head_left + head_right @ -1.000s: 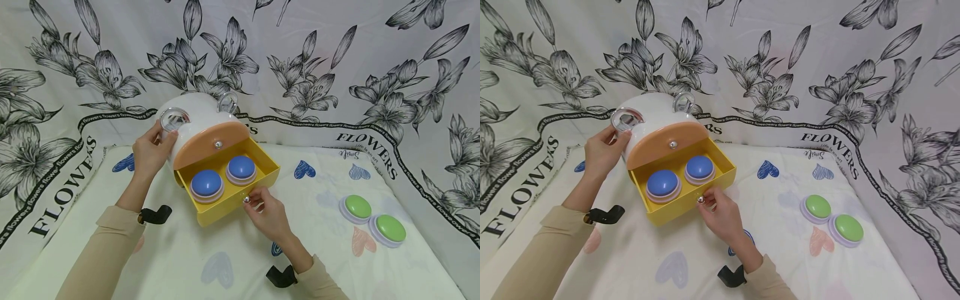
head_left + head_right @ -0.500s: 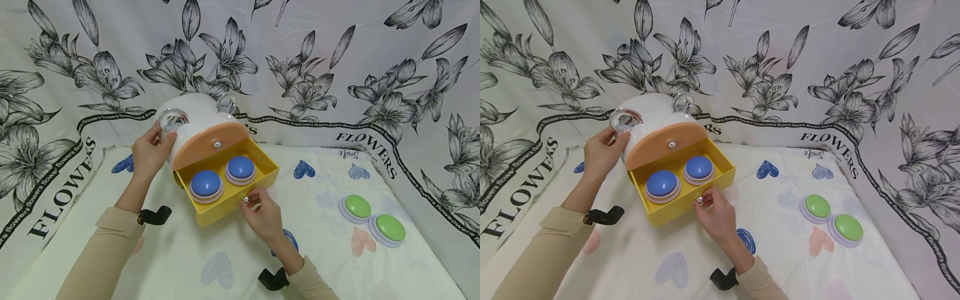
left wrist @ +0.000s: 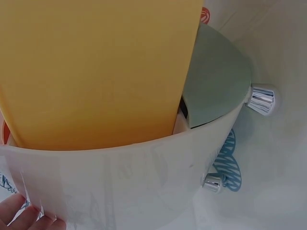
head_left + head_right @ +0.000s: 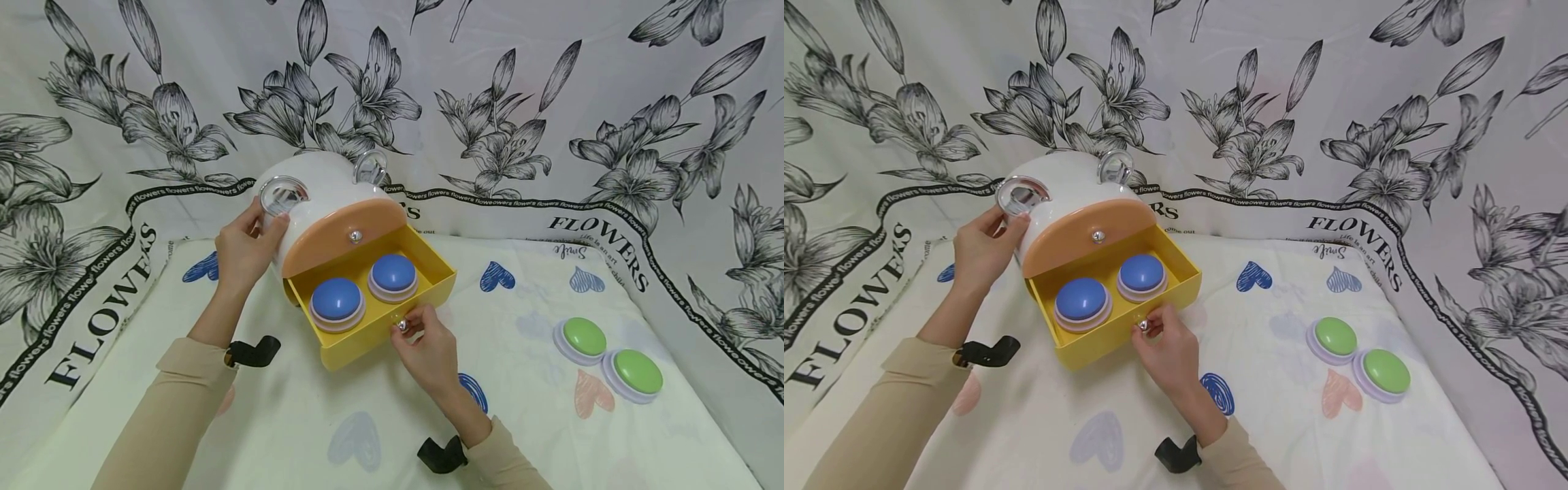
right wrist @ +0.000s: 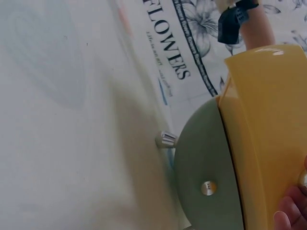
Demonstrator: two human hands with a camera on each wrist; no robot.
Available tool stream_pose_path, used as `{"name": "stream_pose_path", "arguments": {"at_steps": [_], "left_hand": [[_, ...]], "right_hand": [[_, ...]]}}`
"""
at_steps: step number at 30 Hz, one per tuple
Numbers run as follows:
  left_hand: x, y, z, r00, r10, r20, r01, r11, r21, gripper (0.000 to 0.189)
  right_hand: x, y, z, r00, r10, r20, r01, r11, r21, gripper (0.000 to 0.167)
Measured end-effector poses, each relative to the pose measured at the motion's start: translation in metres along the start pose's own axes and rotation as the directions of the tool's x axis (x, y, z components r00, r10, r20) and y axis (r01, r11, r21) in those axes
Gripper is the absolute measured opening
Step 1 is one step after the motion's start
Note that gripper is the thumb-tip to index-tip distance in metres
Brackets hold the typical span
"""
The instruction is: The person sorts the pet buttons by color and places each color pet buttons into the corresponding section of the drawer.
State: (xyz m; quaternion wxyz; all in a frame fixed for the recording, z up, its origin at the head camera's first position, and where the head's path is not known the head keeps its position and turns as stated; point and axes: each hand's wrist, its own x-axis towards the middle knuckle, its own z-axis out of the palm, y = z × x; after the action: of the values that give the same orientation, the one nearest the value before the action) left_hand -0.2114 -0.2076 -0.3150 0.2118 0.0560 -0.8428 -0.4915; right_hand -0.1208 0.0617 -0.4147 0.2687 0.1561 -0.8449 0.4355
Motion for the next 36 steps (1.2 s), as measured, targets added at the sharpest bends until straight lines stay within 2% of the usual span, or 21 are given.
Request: {"name": "stream_pose_path", "arguments": {"at_steps": [17,28,36], "left_hand": [[0.002,-0.001,-0.001,1.0,-0.002,0.002,0.002,1.0,-0.02,0.057],[0.002,0.0,0.001,1.0,0.001,0.002,-0.001,1.0,-0.014,0.057],[0.002,0.0,0.001,1.0,-0.003,0.006,0.003,1.0,-0.012,0.057]], "right_hand": [[0.01,-0.001,0.006,1.0,0.028,0.013,-0.028,1.0,0.002,0.025],[0.025,0.001,0.019,1.0,0.005,0.009,-0.005,1.0,-0.021,0.024],[0.036,0.001,0.028,0.999,-0.007,0.041,0.01,0.998,-0.069,0.025]]}}
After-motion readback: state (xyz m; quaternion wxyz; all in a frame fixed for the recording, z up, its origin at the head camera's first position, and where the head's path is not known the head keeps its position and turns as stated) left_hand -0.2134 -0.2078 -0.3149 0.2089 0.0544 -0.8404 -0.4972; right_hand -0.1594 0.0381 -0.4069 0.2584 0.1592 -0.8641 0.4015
